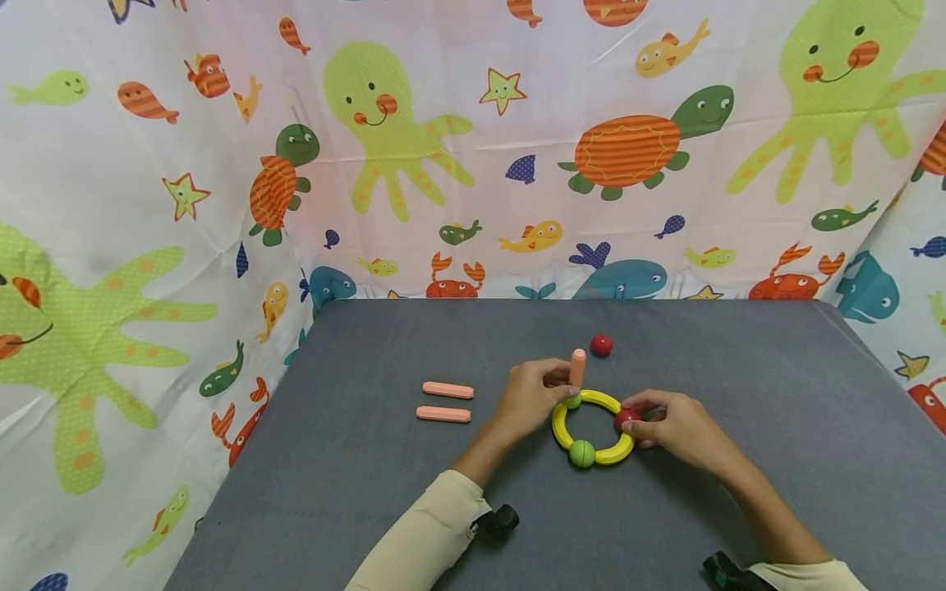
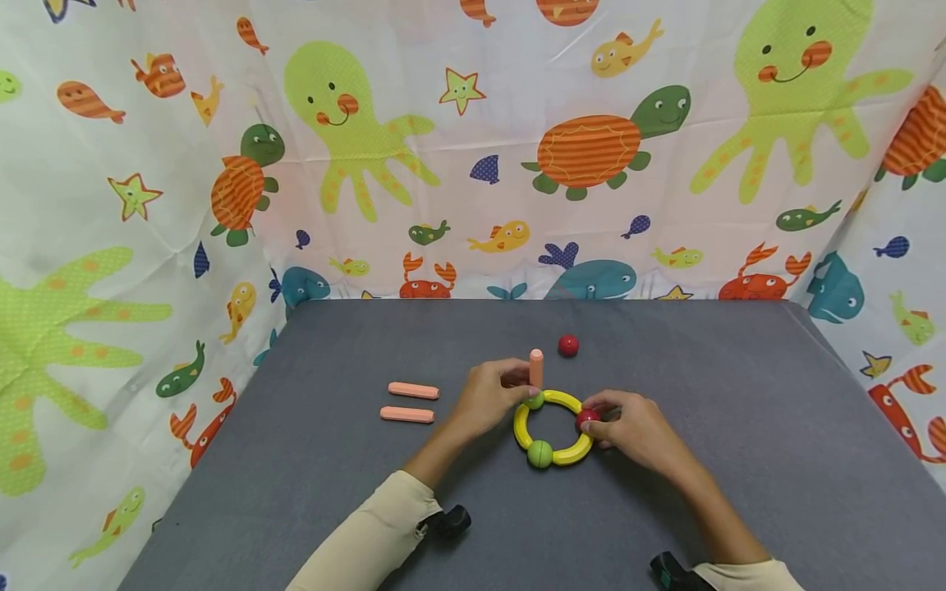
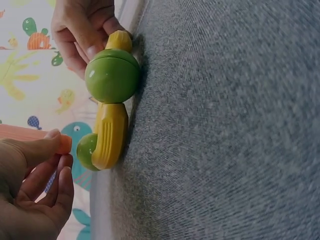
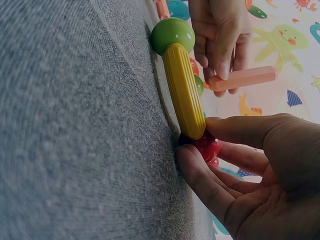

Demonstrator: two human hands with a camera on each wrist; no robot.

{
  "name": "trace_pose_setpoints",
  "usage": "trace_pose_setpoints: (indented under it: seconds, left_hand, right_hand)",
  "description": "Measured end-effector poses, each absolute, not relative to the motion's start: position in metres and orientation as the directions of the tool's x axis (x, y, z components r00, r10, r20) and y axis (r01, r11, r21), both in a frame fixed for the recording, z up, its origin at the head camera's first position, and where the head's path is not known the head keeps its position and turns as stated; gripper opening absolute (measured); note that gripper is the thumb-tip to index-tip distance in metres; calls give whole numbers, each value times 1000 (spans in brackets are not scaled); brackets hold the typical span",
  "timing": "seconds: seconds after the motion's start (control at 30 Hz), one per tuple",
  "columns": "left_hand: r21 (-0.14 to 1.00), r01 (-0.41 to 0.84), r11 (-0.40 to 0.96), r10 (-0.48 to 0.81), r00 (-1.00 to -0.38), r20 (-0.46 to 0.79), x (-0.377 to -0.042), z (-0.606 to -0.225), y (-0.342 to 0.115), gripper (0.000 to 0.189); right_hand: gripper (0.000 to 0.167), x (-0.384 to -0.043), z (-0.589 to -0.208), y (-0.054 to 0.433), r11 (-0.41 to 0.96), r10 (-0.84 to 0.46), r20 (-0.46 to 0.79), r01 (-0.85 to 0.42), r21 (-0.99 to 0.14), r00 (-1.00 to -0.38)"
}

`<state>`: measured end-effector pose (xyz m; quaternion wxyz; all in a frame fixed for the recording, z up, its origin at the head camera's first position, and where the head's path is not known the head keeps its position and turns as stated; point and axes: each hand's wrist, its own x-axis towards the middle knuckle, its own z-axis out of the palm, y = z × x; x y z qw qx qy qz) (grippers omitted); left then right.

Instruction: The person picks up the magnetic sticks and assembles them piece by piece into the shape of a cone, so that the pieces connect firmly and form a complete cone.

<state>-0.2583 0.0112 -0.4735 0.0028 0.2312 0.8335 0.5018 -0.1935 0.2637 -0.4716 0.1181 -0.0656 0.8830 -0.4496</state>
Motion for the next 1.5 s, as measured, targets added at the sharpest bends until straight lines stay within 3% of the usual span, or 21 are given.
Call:
trace_pose_setpoints:
  seconds: [0.73,1.5]
  left_hand:
    - [857,341,387,386,-904,186,-252,-481,-1,29]
    - [873,303,383,309,-932,188,-230,-472,-102,31]
  right_hand:
    - [37,-194,-471,264,584,-237,-138,-28,-811,-962]
    - [38,-193,-472,264,602,-220,-133,-27,-798,-966]
